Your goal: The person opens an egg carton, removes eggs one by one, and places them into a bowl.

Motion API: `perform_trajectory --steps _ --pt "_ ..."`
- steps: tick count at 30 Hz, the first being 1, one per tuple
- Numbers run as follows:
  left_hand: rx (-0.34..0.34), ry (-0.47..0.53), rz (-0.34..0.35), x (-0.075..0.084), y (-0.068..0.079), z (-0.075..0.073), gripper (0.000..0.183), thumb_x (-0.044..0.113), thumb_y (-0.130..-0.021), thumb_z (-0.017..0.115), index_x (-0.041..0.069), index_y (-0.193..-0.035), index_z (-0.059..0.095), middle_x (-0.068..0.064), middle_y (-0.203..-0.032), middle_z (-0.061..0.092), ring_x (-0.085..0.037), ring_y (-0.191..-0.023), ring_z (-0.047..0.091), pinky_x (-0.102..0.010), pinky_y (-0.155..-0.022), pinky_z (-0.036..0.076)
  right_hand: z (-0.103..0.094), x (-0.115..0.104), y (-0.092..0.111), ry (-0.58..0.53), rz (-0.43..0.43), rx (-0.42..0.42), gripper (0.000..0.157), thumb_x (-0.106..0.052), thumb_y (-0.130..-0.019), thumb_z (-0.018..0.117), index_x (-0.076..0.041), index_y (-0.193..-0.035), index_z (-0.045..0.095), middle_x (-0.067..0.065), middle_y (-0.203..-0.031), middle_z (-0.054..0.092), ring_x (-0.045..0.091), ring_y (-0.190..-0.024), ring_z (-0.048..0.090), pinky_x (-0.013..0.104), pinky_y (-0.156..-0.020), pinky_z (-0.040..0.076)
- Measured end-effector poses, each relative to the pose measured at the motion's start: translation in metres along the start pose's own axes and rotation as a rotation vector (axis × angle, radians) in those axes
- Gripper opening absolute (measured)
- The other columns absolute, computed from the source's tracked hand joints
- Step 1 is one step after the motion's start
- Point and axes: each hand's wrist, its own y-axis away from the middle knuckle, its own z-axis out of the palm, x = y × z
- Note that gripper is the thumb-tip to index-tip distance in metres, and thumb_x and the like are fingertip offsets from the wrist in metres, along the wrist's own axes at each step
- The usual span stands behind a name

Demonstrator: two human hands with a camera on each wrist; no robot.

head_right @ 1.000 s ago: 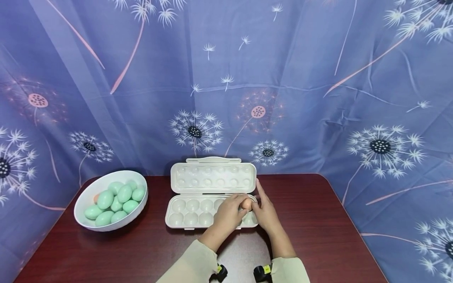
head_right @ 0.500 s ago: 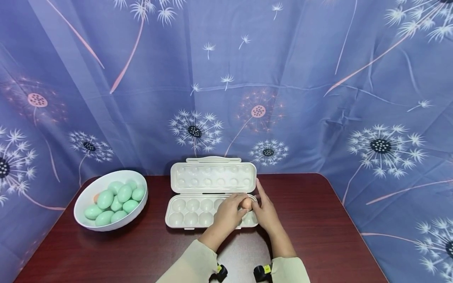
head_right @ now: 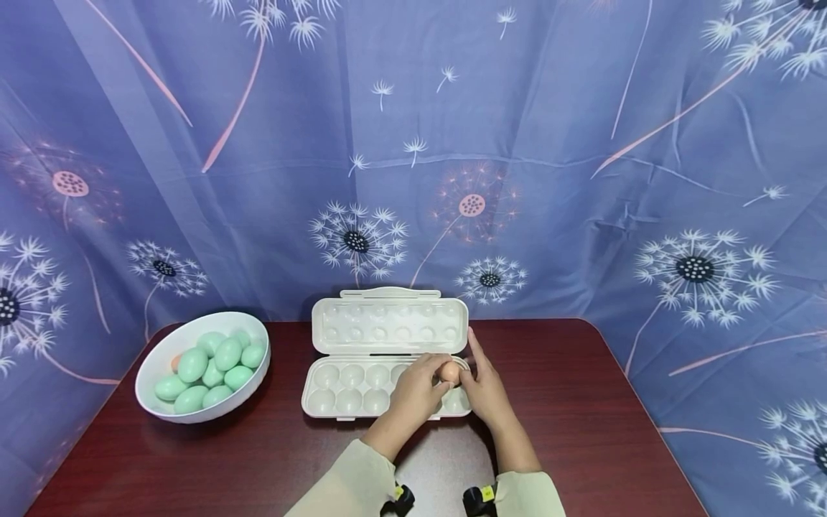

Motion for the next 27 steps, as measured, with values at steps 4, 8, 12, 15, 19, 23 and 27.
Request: perform_trajectory --steps 4,8,12,15,19,23,27 --pt "-0.003 0.005 -0.010 -0.0004 0.0000 -0.0001 0.042 0.021 -0.081 0.083 0.020 -0.121 0.070 0.003 -0.112 0.070 -0.012 -0.094 0.066 -0.025 -0.077 0.053 0.0005 -0.0004 0.0006 -0.006 0.003 -0.001 0.083 -0.003 -0.095 0.055 -0.037 -0.162 0.018 0.018 -0.114 0.066 0.019 -0.091 0.064 0.025 -0.074 0.053" --pt "0.016 0.011 -0.004 -0.0010 0.0002 -0.0001 0.041 0.020 -0.080 0.084 0.020 -0.119 0.071 0.003 -0.109 0.070 -0.011 -0.091 0.065 -0.023 -0.075 0.052 0.0012 -0.0001 0.0001 -0.013 0.005 -0.003 0.083 -0.003 -0.096 0.055 -0.036 -0.162 0.018 0.019 -0.114 0.066 0.019 -0.091 0.064 0.025 -0.074 0.053" --pt "0.031 0.021 -0.004 -0.0009 0.0004 -0.0002 0.040 0.019 -0.079 0.085 0.020 -0.117 0.071 0.003 -0.107 0.069 -0.012 -0.091 0.066 -0.024 -0.075 0.053 0.0014 0.0006 0.0000 -0.017 0.005 -0.004 0.082 -0.002 -0.096 0.055 -0.034 -0.162 0.018 0.018 -0.114 0.066 0.018 -0.090 0.063 0.024 -0.073 0.053" --pt "0.034 0.031 -0.010 -0.0004 0.0009 -0.0007 0.040 0.019 -0.080 0.084 0.020 -0.118 0.071 0.002 -0.108 0.069 -0.013 -0.094 0.068 -0.026 -0.078 0.055 0.0012 0.0010 0.0001 -0.016 0.006 -0.002 0.082 -0.002 -0.096 0.055 -0.034 -0.162 0.018 0.018 -0.113 0.066 0.018 -0.089 0.063 0.025 -0.072 0.053" --pt "0.034 0.044 -0.024 0.0008 0.0012 -0.0022 0.041 0.018 -0.080 0.084 0.020 -0.118 0.071 0.002 -0.108 0.068 -0.016 -0.097 0.069 -0.029 -0.080 0.056 0.0011 0.0013 0.0000 -0.012 0.006 0.000 0.082 -0.002 -0.096 0.055 -0.033 -0.162 0.018 0.018 -0.113 0.066 0.018 -0.090 0.063 0.024 -0.072 0.052" --pt "0.027 0.056 -0.040 0.0022 0.0007 -0.0048 0.040 0.018 -0.081 0.084 0.021 -0.119 0.071 0.001 -0.108 0.068 -0.017 -0.098 0.069 -0.029 -0.080 0.056 0.0008 0.0005 0.0006 -0.011 0.015 -0.004 0.082 -0.003 -0.096 0.055 -0.034 -0.162 0.018 0.018 -0.115 0.066 0.019 -0.091 0.063 0.025 -0.071 0.052" --pt "0.027 0.071 -0.052 0.0034 0.0010 -0.0079 0.041 0.019 -0.081 0.083 0.020 -0.120 0.070 0.000 -0.109 0.067 -0.018 -0.097 0.069 -0.029 -0.079 0.057 0.0007 -0.0002 0.0007 -0.006 0.018 -0.003 0.081 -0.003 -0.097 0.055 -0.034 -0.162 0.018 0.019 -0.116 0.066 0.020 -0.091 0.062 0.025 -0.070 0.052"
